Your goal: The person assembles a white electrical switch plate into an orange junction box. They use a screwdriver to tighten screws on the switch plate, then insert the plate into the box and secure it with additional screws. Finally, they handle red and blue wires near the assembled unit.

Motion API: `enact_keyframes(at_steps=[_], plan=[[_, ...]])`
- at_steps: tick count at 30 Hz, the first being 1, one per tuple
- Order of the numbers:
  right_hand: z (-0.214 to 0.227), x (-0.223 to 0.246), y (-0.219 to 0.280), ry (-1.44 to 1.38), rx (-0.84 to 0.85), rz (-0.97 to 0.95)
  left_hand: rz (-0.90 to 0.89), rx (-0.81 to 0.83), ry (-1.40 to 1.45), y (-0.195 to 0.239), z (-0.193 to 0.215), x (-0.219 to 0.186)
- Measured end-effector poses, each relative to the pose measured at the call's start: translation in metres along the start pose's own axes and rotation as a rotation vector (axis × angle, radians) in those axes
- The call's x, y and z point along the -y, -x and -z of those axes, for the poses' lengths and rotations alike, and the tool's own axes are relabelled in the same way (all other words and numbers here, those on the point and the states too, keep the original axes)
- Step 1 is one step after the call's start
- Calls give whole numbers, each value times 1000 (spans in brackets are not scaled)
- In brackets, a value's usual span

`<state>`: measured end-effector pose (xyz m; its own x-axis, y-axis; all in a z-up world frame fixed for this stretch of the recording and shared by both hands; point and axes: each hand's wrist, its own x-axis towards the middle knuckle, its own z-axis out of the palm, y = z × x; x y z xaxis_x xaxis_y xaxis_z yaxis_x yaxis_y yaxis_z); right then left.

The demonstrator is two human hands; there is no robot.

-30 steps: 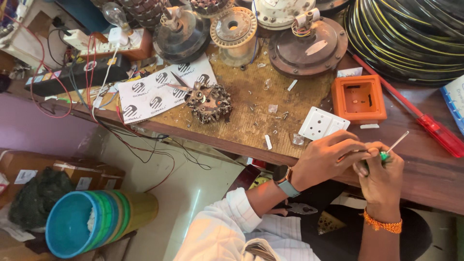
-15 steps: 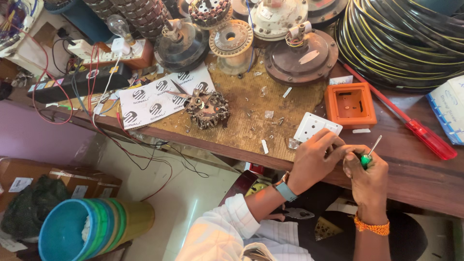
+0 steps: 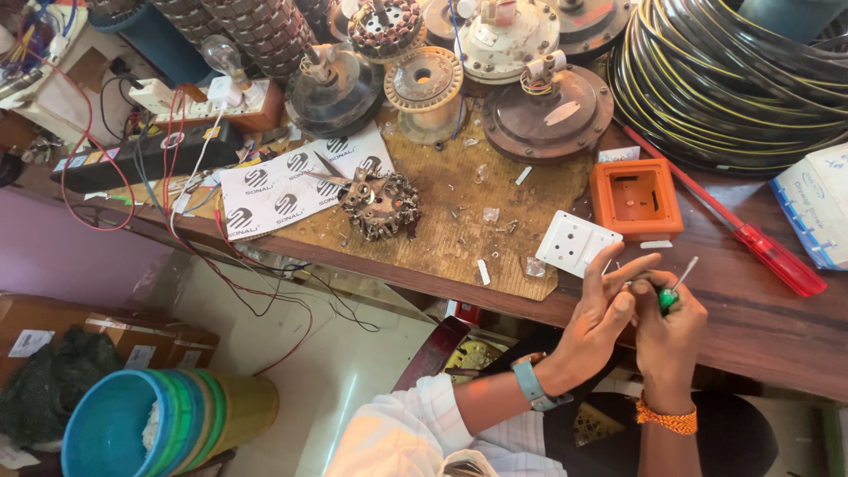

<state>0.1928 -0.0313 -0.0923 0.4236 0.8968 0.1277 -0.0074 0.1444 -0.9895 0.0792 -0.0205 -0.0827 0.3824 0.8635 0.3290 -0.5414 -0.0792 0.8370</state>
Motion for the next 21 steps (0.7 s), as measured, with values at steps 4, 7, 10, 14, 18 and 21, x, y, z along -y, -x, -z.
enact_keyframes(at_steps=[4,7,10,14,18,21], plan=[[1,2,-1,-118,-17,48,4,-50,32,16,-3,3],[1,3,-1,-130,-29,67,4,-80,64,21,-5,3],[-1,2,2,10,-25,75,-15,-78,73,15,-1,-4],[-4,1,6,380,14,163,67,-40,52,-17,7,-14],[-5,1,7,419,-13,264,116,9,70,-29,1,-18],[-6,-1,7,361,-66,306,-68,-1,-71,-22,-5,-14]])
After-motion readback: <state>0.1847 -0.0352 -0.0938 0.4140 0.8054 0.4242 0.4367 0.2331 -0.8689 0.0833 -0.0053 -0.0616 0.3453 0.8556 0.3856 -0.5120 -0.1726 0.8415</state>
